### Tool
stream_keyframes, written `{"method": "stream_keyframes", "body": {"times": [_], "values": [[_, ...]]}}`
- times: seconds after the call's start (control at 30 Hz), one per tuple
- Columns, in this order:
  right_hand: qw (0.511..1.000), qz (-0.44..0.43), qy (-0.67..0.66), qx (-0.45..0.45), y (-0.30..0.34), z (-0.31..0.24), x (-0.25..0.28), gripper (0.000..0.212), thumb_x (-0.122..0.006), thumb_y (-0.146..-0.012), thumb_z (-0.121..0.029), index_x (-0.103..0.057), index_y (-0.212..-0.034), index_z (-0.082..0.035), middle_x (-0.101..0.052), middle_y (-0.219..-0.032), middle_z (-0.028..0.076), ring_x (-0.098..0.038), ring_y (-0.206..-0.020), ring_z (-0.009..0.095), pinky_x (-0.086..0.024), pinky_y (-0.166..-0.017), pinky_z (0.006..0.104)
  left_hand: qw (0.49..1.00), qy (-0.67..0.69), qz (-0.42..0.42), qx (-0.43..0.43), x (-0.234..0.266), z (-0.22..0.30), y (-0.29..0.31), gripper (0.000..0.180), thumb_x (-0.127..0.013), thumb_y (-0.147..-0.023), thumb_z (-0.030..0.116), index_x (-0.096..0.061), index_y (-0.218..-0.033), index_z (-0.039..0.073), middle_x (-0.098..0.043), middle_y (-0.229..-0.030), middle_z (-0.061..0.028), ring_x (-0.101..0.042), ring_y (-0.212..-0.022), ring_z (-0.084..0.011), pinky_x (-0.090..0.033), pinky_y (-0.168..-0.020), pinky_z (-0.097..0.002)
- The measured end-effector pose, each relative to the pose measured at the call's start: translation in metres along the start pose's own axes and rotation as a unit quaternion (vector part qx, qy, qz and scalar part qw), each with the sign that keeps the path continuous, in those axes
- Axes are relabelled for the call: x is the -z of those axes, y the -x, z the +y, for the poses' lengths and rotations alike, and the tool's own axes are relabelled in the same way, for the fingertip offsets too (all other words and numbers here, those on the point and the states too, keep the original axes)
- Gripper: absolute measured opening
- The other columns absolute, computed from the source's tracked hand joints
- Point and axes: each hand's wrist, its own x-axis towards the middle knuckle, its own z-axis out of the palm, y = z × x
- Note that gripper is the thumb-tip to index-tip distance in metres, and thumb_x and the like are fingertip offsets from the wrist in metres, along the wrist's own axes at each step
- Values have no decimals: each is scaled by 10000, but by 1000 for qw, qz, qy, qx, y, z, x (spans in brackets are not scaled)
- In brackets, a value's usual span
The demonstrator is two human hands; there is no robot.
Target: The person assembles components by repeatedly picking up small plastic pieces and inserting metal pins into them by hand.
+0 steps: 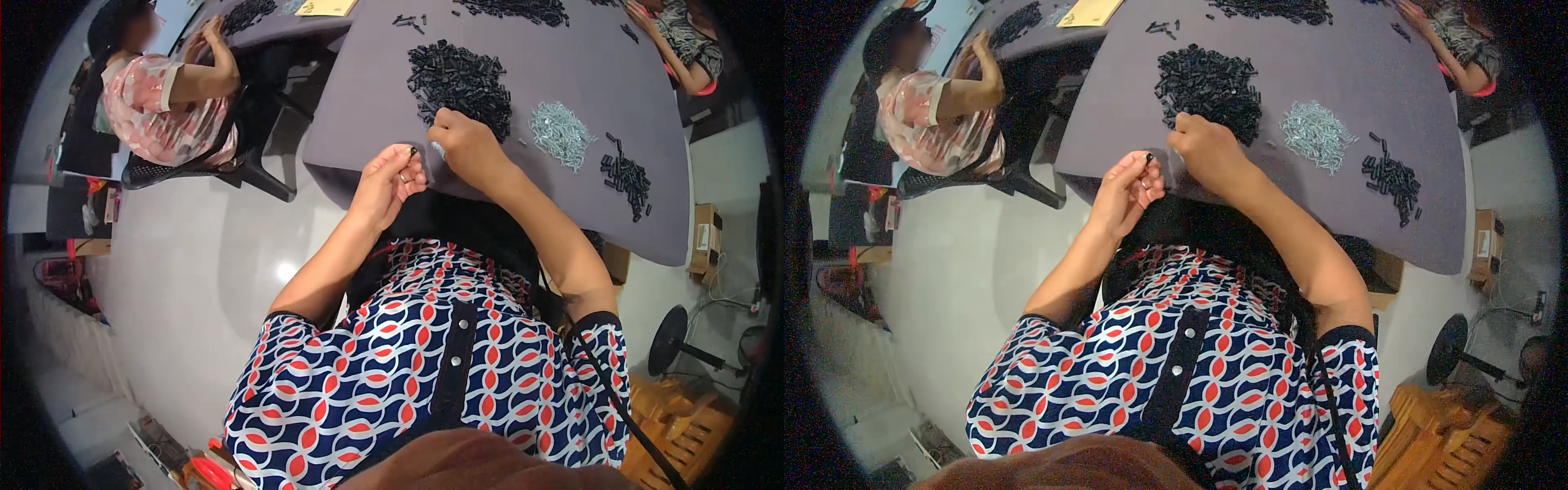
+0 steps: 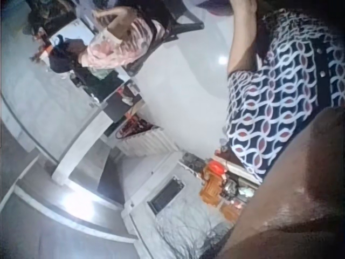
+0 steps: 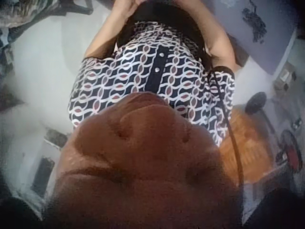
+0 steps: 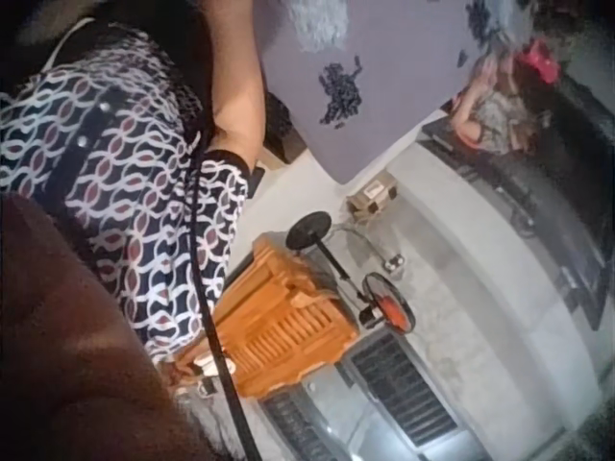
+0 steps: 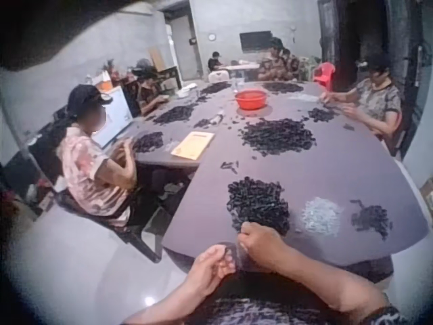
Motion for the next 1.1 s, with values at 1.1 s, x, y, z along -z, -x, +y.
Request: {"method": "stream_keyframes", "body": {"times": [1.1], "values": [[982, -42, -183, -17, 37, -27, 90, 280, -604, -769, 92, -602, -1017, -37, -639, -911, 119, -655, -842, 287, -512, -741, 350, 923, -378, -66, -14, -52, -6, 3, 113, -605, -958, 74, -674, -1015, 5, -655, -801, -40, -599, -690, -121, -481, -656, -241]]}}
